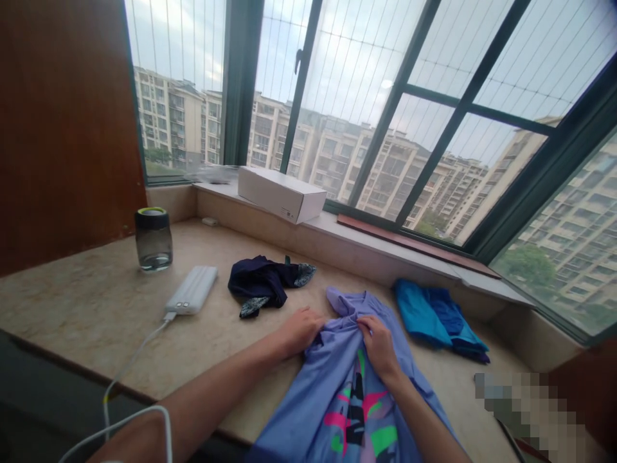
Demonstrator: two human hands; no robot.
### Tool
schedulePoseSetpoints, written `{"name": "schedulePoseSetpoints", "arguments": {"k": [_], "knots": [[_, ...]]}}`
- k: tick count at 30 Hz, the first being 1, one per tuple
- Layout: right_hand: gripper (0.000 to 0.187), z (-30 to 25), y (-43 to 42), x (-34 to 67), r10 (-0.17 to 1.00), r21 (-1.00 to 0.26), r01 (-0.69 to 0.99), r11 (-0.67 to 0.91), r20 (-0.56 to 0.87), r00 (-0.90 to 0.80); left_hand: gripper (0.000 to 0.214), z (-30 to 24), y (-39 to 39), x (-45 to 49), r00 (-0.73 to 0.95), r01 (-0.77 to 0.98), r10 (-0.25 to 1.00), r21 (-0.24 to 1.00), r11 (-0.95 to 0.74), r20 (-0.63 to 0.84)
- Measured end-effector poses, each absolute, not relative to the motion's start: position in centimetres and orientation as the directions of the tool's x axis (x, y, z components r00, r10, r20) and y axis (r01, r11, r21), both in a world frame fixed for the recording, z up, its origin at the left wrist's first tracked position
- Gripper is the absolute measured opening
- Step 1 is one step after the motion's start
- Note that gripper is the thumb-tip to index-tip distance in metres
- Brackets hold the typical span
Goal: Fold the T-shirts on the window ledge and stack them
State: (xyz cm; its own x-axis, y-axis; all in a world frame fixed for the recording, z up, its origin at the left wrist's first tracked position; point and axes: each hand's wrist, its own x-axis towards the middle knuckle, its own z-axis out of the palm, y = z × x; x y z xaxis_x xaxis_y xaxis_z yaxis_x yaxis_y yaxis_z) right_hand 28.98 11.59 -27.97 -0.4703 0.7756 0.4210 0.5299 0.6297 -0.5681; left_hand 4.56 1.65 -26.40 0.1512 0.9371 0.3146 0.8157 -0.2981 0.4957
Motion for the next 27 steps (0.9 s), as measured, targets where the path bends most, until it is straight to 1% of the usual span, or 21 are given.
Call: {"name": "schedulePoseSetpoints", "arguments": {"k": [3,6,8,11,12,13,14,15,16,17,18,19,20,22,24,27], "knots": [[0.039,-28.4,11.7,29.4,0.751,-0.565,0.505,0.653,0.399,-0.526,0.029,-25.3,2.0,2.5,-0.12,0.807,0.912,0.573,-0.14,0.393],[0.046,-28.7,12.1,29.5,0.688,-0.529,0.469,0.707,0.36,-0.63,0.041,-23.8,2.0,-1.1,-0.413,0.76,0.789,0.65,0.023,0.455],[0.052,-28.8,12.8,29.7,0.66,-0.44,0.509,0.74,0.331,-0.674,0.044,-22.8,1.8,-3.4,-0.551,0.722,0.692,0.683,0.115,0.466],[0.061,-28.8,14.3,30.3,0.686,-0.269,0.633,0.726,0.233,-0.689,0.041,-21.7,1.1,-5.0,-0.641,0.7,0.592,0.689,0.188,0.49],[0.064,-28.8,14.8,30.4,0.697,-0.225,0.661,0.716,0.177,-0.695,0.039,-21.5,0.9,-4.8,-0.634,0.718,0.575,0.669,0.19,0.517],[0.066,-28.7,15.3,30.4,0.703,-0.192,0.679,0.709,0.114,-0.702,0.04,-21.4,0.8,-4.3,-0.588,0.764,0.585,0.621,0.175,0.559],[0.067,-28.7,15.7,30.3,0.707,-0.172,0.691,0.702,0.056,-0.705,0.041,-21.4,0.8,-3.6,-0.495,0.83,0.632,0.539,0.14,0.597],[0.068,-28.6,16.1,30.1,0.713,-0.164,0.702,0.693,0.011,-0.702,0.041,-21.6,0.8,-2.7,-0.354,0.901,0.714,0.425,0.087,0.604],[0.068,-28.6,16.4,29.9,0.723,-0.162,0.716,0.679,-0.021,-0.69,0.042,-22.0,0.9,-1.7,-0.191,0.953,0.806,0.301,0.017,0.56],[0.068,-28.7,16.6,29.6,0.74,-0.162,0.735,0.658,-0.041,-0.672,0.042,-22.5,1.1,-0.8,-0.047,0.979,0.879,0.196,-0.053,0.474],[0.067,-28.8,16.8,29.4,0.758,-0.159,0.756,0.635,-0.057,-0.649,0.043,-23.2,1.4,0.0,0.05,0.986,0.926,0.127,-0.104,0.374],[0.068,-29.0,16.9,29.2,0.775,-0.155,0.774,0.614,-0.073,-0.628,0.044,-23.9,1.6,0.7,0.085,0.988,0.954,0.097,-0.117,0.288],[0.068,-29.2,17.1,29.2,0.787,-0.148,0.79,0.595,-0.091,-0.61,0.046,-24.6,1.9,1.1,0.079,0.991,0.971,0.084,-0.1,0.227],[0.068,-29.8,17.7,29.5,0.803,-0.135,0.812,0.567,-0.125,-0.582,0.054,-25.5,2.5,1.3,0.029,0.996,0.984,0.073,-0.043,0.174],[0.068,-30.1,18.5,30.0,0.815,-0.129,0.825,0.55,-0.134,-0.564,0.057,-25.8,3.0,0.7,0.005,0.999,0.986,0.041,-0.012,0.169],[0.069,-30.0,20.2,30.4,0.835,-0.122,0.844,0.522,-0.129,-0.535,0.057,-25.4,3.8,-0.8,-0.035,0.999,0.972,0.009,0.034,0.232]]}}
